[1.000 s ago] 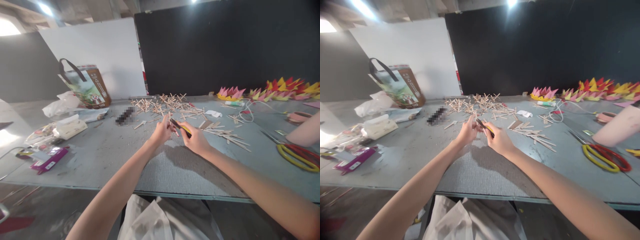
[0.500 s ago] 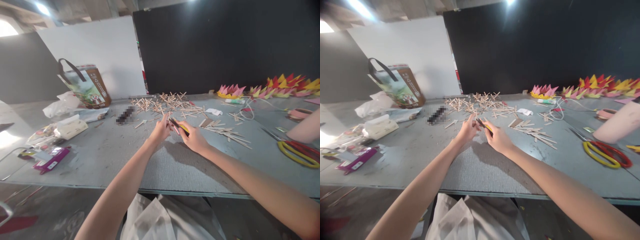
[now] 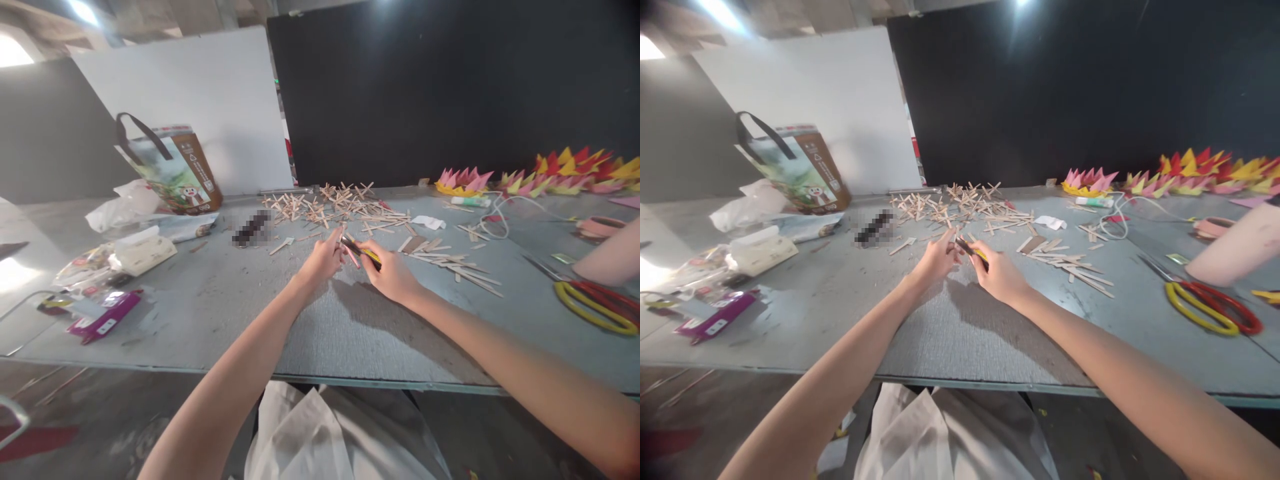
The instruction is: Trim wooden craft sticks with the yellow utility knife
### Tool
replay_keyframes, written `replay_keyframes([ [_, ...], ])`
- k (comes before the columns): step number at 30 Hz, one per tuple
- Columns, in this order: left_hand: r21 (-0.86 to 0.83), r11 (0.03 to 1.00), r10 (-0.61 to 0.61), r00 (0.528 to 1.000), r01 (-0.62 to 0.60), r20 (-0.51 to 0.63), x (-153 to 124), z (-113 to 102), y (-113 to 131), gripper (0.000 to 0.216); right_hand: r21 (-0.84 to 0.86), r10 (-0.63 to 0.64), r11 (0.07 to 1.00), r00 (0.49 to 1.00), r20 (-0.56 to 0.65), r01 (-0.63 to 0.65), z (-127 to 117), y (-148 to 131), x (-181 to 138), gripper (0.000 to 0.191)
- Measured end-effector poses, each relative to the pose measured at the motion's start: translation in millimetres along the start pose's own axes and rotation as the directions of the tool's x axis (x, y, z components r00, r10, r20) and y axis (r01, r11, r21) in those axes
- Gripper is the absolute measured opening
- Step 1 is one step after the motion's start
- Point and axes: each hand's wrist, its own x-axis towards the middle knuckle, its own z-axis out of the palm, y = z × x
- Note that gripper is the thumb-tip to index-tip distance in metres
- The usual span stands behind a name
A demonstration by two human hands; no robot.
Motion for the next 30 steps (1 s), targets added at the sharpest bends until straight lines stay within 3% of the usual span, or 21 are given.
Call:
replay_keyframes([
  [7, -0.137, 0.99, -0.041, 0.995, 0.029, -0.087, 0, 4, 21, 0.055, 0.065, -0.069, 0.995, 0.996, -0.06, 0.073, 1, -4, 0, 0.028],
  [12, -0.002, 0.998, 0.069, 0.996, -0.069, -0.064, 1, -1, 21, 0.06, 0.058, -0.071, 0.996, 0.995, -0.066, 0.074, 0, -6, -2, 0.027],
  [17, 0.025, 0.996, 0.092, 0.994, -0.091, -0.064, 0, -3, 18, 0.061, 0.035, -0.084, 0.996, 0.994, -0.069, 0.087, 0, -7, -2, 0.026],
  [24, -0.119, 0.993, -0.007, 0.995, -0.005, -0.097, 3, 2, 18, 0.058, 0.045, -0.072, 0.996, 0.995, -0.062, 0.074, 2, -8, 0, 0.027],
  [30, -0.096, 0.988, -0.128, 0.99, 0.122, -0.063, 1, 2, 3, 0.074, 0.043, -0.009, 0.999, 0.999, 0.031, 0.008, 18, -1, 1, 0.031],
])
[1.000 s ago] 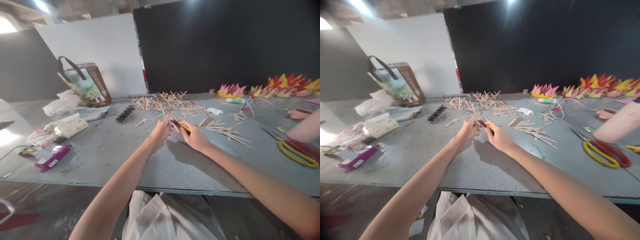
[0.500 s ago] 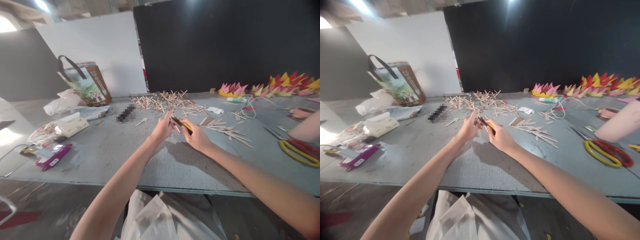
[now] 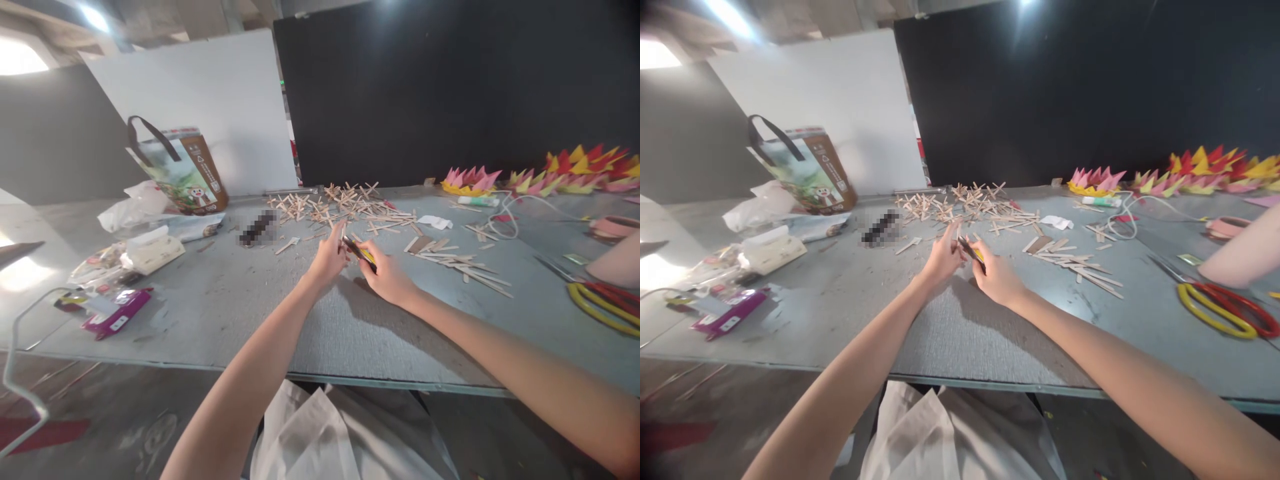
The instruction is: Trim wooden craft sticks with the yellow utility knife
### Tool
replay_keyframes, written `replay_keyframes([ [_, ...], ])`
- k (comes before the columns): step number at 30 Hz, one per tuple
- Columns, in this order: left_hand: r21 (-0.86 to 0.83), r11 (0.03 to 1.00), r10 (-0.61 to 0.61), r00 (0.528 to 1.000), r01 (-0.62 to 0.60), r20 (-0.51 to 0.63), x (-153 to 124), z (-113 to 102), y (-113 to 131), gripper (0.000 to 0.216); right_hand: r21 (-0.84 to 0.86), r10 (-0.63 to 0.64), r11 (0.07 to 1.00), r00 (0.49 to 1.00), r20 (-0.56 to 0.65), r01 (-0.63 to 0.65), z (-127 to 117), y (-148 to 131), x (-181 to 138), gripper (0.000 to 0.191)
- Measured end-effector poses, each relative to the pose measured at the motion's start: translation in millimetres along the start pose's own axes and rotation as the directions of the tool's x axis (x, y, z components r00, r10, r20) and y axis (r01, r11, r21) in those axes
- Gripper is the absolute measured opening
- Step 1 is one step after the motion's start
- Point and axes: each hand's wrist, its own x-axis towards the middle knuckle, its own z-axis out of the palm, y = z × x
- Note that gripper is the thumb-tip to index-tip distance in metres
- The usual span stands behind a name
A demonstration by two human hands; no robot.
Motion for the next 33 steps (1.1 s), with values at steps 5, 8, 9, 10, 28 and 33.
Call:
replay_keyframes([
  [5, 0.087, 0.993, 0.072, 0.993, -0.08, 0.092, 1, -6, -5, 0.074, 0.111, 0.052, 0.992, 0.997, 0.049, -0.057, 7, 1, -3, 0.042],
  [8, 0.11, 0.991, 0.066, 0.996, -0.072, 0.062, 4, -6, -11, 0.072, 0.179, 0.111, 0.976, 0.991, 0.074, -0.123, 7, -1, -3, 0.046],
  [9, 0.112, 0.991, 0.064, 0.997, -0.068, 0.046, 5, -6, -13, 0.073, 0.187, 0.127, 0.972, 0.988, 0.084, -0.141, 7, -2, -2, 0.046],
  [10, 0.11, 0.992, 0.062, 0.998, -0.065, 0.033, 5, -5, -15, 0.074, 0.191, 0.137, 0.97, 0.986, 0.093, -0.152, 7, -3, -1, 0.046],
  [28, -0.323, 0.946, -0.068, 0.966, -0.016, -0.249, 19, -43, -12, 0.079, 0.106, 0.054, 0.993, 0.997, -0.052, -0.048, -12, -32, -9, 0.052],
  [33, -0.487, 0.873, -0.002, 0.999, -0.021, -0.046, 15, -18, 13, 0.044, 0.167, 0.148, 0.979, 0.973, -0.176, -0.118, -13, -10, -2, 0.045],
])
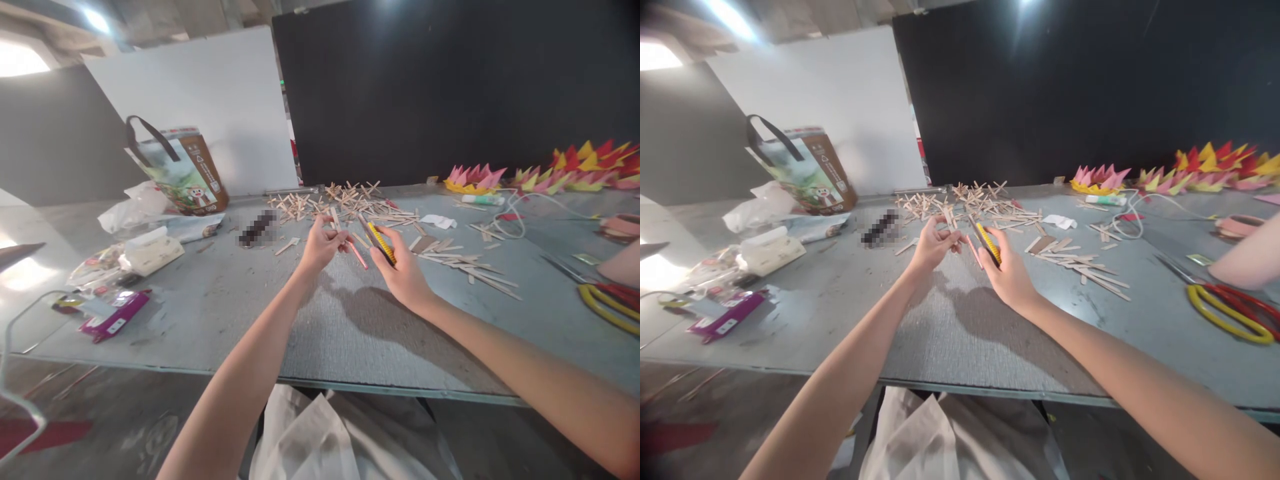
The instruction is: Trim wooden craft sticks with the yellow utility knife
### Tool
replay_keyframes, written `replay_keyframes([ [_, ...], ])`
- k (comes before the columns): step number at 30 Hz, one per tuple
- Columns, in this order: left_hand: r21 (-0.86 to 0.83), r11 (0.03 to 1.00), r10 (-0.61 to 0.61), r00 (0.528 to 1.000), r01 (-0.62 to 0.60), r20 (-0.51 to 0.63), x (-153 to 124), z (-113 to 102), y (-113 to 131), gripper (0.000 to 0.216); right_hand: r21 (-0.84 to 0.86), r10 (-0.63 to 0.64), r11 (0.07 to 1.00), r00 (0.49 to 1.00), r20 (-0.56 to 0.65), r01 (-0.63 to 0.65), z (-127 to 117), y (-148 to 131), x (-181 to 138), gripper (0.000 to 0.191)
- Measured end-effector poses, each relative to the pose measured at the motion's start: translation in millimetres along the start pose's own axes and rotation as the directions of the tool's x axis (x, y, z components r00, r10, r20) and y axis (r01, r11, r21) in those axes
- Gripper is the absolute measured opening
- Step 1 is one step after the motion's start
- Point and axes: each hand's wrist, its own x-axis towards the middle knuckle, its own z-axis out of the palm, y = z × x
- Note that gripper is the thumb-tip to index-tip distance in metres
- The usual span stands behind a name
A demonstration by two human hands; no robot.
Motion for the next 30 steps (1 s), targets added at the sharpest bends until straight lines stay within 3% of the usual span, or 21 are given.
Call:
replay_keyframes([
  [5, -0.062, 0.998, 0.016, 0.994, -0.009, 0.111, -5, 4, 9, 0.038, 0.091, -0.003, 0.996, 0.995, -0.101, 0.012, -3, 5, 3, 0.04],
  [10, -0.043, 0.999, -0.009, 0.991, 0.015, 0.134, -6, 5, 13, 0.037, 0.117, 0.016, 0.993, 0.993, -0.113, -0.003, -2, 4, 3, 0.038],
  [13, -0.008, 0.999, -0.043, 0.978, 0.046, 0.203, -8, 4, 14, 0.037, 0.086, 0.01, 0.996, 0.991, -0.13, 0.001, -4, 3, 2, 0.032],
  [20, 0.15, 0.979, -0.191, 0.872, 0.137, 0.45, -14, 6, 23, 0.038, 0.042, -0.008, 0.999, 0.977, -0.214, 0.017, -6, 3, 4, 0.027],
  [23, 0.182, 0.974, -0.21, 0.843, 0.136, 0.495, -15, 8, 25, 0.037, 0.048, -0.006, 0.999, 0.977, -0.211, 0.016, -5, 5, 5, 0.025],
  [26, 0.177, 0.975, -0.204, 0.842, 0.132, 0.499, -15, 9, 26, 0.036, 0.055, -0.002, 0.998, 0.981, -0.195, 0.013, -5, 7, 6, 0.023],
  [30, 0.143, 0.985, -0.152, 0.885, 0.098, 0.44, -15, 9, 32, 0.034, 0.069, 0.038, 0.997, 0.983, -0.177, -0.026, -6, 6, 7, 0.026],
])
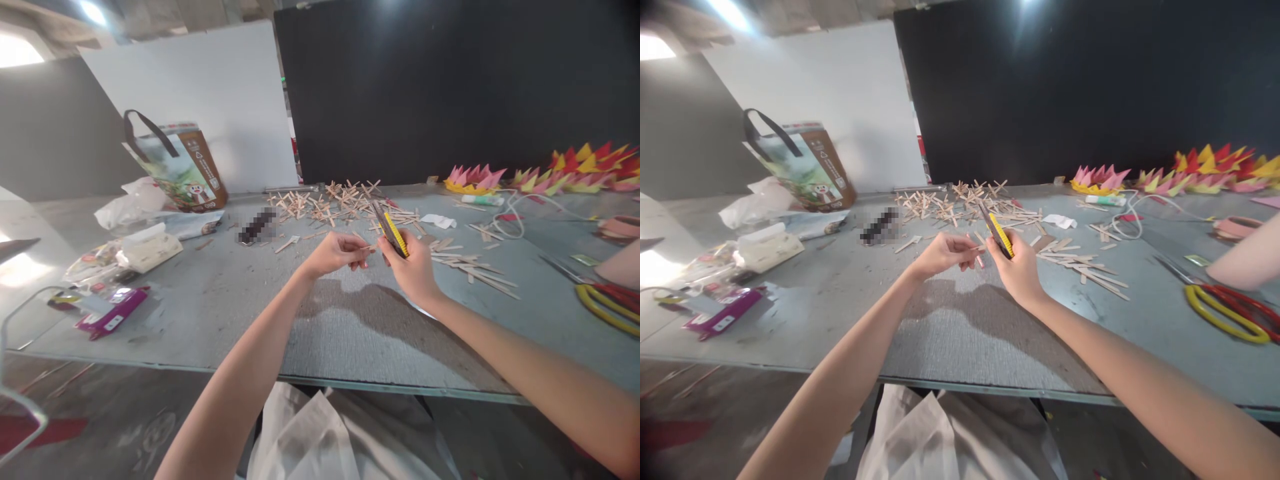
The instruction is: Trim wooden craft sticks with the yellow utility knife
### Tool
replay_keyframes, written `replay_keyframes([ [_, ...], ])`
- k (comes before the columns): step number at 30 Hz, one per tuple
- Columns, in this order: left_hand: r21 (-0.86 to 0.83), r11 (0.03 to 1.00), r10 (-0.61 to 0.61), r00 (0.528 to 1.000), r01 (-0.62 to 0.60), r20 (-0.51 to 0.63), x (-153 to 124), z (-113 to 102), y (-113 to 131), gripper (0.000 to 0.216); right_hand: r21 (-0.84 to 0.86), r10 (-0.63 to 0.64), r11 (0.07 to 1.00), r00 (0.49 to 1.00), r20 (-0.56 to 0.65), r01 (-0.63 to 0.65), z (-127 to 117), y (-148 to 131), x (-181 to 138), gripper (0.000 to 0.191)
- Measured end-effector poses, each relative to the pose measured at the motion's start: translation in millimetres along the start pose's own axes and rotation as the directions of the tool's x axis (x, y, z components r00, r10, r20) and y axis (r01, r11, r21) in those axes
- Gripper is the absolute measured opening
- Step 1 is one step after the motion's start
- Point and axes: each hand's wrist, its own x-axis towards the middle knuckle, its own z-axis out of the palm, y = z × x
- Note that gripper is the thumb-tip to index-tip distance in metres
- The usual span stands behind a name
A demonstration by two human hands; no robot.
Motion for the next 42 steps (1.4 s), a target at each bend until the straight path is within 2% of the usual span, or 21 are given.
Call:
replay_keyframes([
  [5, -0.053, 0.993, 0.097, 0.988, -0.104, -0.119, 2, -1, 3, 0.041, 0.002, 0.03, 1.0, 0.998, 0.064, -0.03, 1, -3, -1, 0.033],
  [8, -0.07, 0.989, 0.114, 0.975, -0.13, -0.189, 6, 4, -5, 0.043, 0.032, 0.044, 0.998, 0.99, 0.132, -0.049, 3, -4, -3, 0.035],
  [12, -0.127, 0.974, 0.148, 0.952, -0.188, -0.269, 14, 13, -17, 0.049, 0.055, 0.05, 0.997, 0.985, 0.163, -0.06, 6, -4, -6, 0.035],
  [15, -0.194, 0.961, 0.115, 0.923, -0.197, -0.368, 17, 15, -21, 0.044, 0.1, 0.066, 0.991, 0.98, 0.188, -0.086, 6, -4, -7, 0.035],
  [17, -0.219, 0.956, 0.095, 0.914, -0.193, -0.394, 17, 13, -22, 0.038, 0.144, 0.077, 0.983, 0.974, 0.215, -0.11, 7, -5, -7, 0.037],
  [22, -0.16, 0.966, 0.111, 0.884, -0.204, -0.454, 16, 9, -22, 0.03, 0.202, 0.104, 0.967, 0.962, 0.252, -0.157, 8, -5, -8, 0.035],
  [26, -0.148, 0.968, 0.112, 0.873, -0.205, -0.474, 15, 11, -20, 0.033, 0.093, 0.068, 0.991, 0.964, 0.258, -0.095, 7, -5, -9, 0.038],
  [34, -0.14, 0.966, 0.134, 0.885, -0.217, -0.446, 13, 11, -16, 0.041, -0.018, 0.015, 1.0, 0.973, 0.232, -0.011, 6, -5, -8, 0.032],
  [42, -0.14, 0.964, 0.144, 0.885, -0.227, -0.443, 13, 12, -17, 0.043, -0.046, -0.023, 0.998, 0.977, 0.214, 0.033, 4, -8, -8, 0.03],
])
